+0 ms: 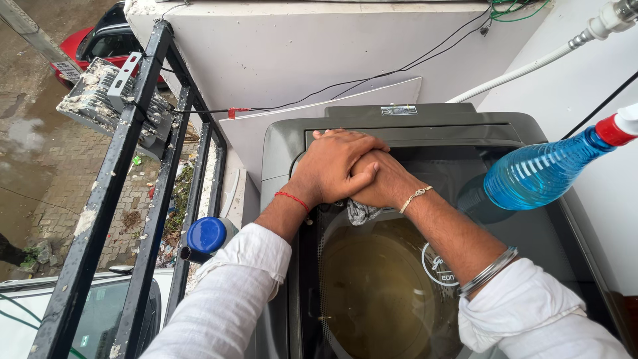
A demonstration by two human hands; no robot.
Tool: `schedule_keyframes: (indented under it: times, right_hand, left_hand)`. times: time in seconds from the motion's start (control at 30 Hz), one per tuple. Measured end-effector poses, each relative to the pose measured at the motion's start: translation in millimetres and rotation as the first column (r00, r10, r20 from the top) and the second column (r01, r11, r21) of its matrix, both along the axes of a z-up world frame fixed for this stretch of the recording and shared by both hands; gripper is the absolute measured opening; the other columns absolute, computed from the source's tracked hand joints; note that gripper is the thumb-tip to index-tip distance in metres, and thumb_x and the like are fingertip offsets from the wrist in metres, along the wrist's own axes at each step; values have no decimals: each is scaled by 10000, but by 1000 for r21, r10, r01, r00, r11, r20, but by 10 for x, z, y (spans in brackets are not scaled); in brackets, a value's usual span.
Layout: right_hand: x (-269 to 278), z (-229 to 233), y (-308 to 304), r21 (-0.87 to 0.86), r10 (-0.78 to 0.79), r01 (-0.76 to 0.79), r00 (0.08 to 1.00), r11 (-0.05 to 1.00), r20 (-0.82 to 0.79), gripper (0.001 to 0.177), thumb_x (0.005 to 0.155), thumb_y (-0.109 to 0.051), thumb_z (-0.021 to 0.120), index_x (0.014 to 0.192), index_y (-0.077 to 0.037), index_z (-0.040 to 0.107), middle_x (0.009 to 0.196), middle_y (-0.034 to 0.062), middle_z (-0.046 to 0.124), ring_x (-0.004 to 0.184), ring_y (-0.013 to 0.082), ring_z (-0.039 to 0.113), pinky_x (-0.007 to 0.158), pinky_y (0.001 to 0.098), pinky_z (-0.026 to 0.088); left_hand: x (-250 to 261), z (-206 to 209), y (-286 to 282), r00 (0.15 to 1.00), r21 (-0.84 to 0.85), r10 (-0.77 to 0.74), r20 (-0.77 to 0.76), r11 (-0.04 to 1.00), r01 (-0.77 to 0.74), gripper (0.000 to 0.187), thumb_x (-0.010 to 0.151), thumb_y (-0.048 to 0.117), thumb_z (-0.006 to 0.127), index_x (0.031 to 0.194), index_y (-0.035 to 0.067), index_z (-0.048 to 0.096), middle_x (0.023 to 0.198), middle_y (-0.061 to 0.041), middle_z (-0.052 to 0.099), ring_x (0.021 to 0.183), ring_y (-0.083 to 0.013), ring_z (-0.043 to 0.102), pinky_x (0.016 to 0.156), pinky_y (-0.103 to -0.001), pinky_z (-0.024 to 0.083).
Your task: The person cleans the top-loading washing machine by spraying a cleaning solution from a spray bottle onto the lid and top surface, then wiping these areas with a cloth. The person wipes the inside of the lid, the control panel area, and the top surface of the machine.
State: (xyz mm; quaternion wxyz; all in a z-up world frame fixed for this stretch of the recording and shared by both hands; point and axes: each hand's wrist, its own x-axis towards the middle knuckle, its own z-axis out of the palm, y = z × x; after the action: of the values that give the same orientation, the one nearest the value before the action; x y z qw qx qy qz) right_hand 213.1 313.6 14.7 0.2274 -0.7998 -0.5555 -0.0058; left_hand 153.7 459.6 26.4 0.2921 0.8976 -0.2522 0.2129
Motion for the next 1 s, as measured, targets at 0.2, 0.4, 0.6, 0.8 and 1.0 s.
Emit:
schedule_keyframes:
  times: [0.2, 0.4, 0.6, 0.8, 1.0]
  right_hand:
    - [-250, -65, -215, -2, 35, -35, 998, 999, 56, 777, 900, -232, 682, 1571, -48, 334, 1628, 131, 368, 1505, 264, 333, 1245, 391, 259]
    - [-588, -60, -497, -10, 38, -38, 998, 999, 49, 800, 902, -285, 686, 1573, -43, 322, 1632, 140, 358, 1511, 273, 331, 1251, 417, 247]
    - [-1005, -1, -802, -41, 41, -40, 999, 998, 27, 789, 866, -269, 690, 1553, -64, 360, 1639, 139, 347, 1510, 278, 320, 1238, 431, 229]
    - [-1452, 67, -1094, -31, 39, -40, 999, 999, -37, 772, 875, -245, 674, 1563, -75, 366, 1658, 139, 327, 1523, 272, 313, 1250, 443, 208]
    - [-1679, 26, -1275, -71, -10, 5, 998, 997, -66, 782, 875, -240, 686, 1566, -75, 357, 1674, 115, 280, 1541, 240, 237, 1256, 452, 157]
  left_hand:
    - [-276, -24, -223, 1000, -21, -9, 14, 1000, 9, 452, 899, 433, 532, 1183, 126, 703, 1137, -95, 756, 1134, -302, 694, 1018, -473, 494]
    - [-596, -41, -462, 1000, -33, -24, 19, 999, 25, 455, 882, 435, 560, 1161, 104, 700, 1129, -118, 748, 1116, -317, 689, 1013, -468, 498]
    - [-980, -89, -765, 999, -61, -36, 19, 997, 37, 475, 900, 445, 565, 1181, 84, 692, 1150, -171, 725, 1150, -350, 670, 1076, -473, 474]
    - [-1329, -153, -1074, 997, -66, -71, -12, 995, 70, 525, 918, 479, 542, 1214, 71, 688, 1208, -188, 708, 1225, -372, 646, 1130, -500, 440]
    - [-1456, -240, -1237, 994, -4, -104, -37, 995, 104, 558, 935, 501, 490, 1211, 66, 703, 1234, -182, 712, 1246, -372, 644, 1168, -508, 415]
